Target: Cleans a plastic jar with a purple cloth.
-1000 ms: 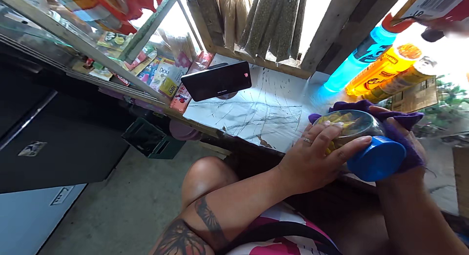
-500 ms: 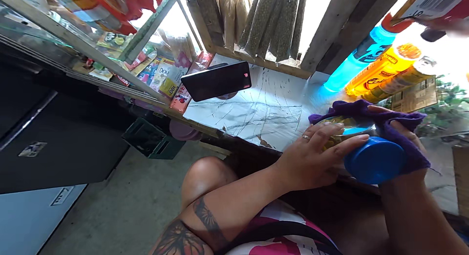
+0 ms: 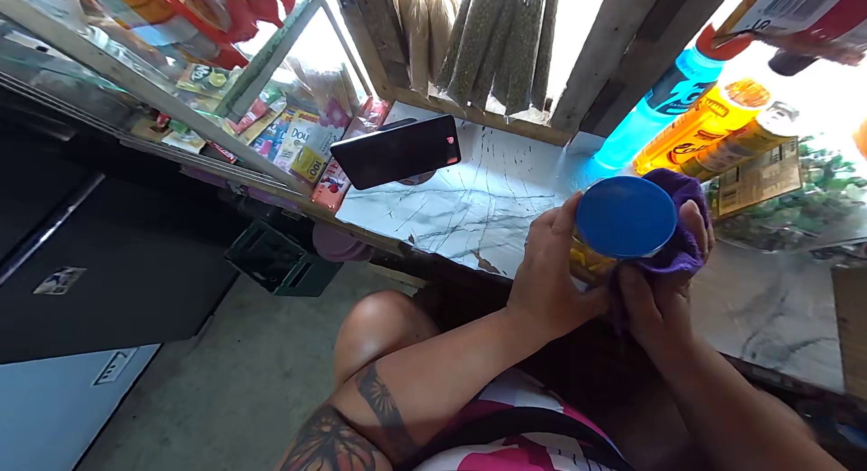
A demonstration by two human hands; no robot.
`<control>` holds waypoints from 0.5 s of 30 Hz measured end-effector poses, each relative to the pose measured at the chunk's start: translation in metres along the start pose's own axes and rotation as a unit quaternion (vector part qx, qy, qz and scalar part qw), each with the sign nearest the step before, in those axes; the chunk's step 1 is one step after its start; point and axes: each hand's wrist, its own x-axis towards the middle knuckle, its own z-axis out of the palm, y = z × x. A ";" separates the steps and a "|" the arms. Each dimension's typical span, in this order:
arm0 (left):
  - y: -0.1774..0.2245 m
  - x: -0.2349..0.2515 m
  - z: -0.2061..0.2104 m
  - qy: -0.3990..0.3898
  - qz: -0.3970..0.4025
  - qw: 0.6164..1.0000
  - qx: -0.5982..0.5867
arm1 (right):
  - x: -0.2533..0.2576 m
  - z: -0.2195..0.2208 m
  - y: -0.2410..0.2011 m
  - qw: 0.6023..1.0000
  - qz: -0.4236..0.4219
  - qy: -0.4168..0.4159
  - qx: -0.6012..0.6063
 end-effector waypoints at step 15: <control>0.001 -0.007 0.003 -0.023 0.092 0.995 0.031 | 0.020 -0.024 -0.007 0.983 0.069 0.019 0.170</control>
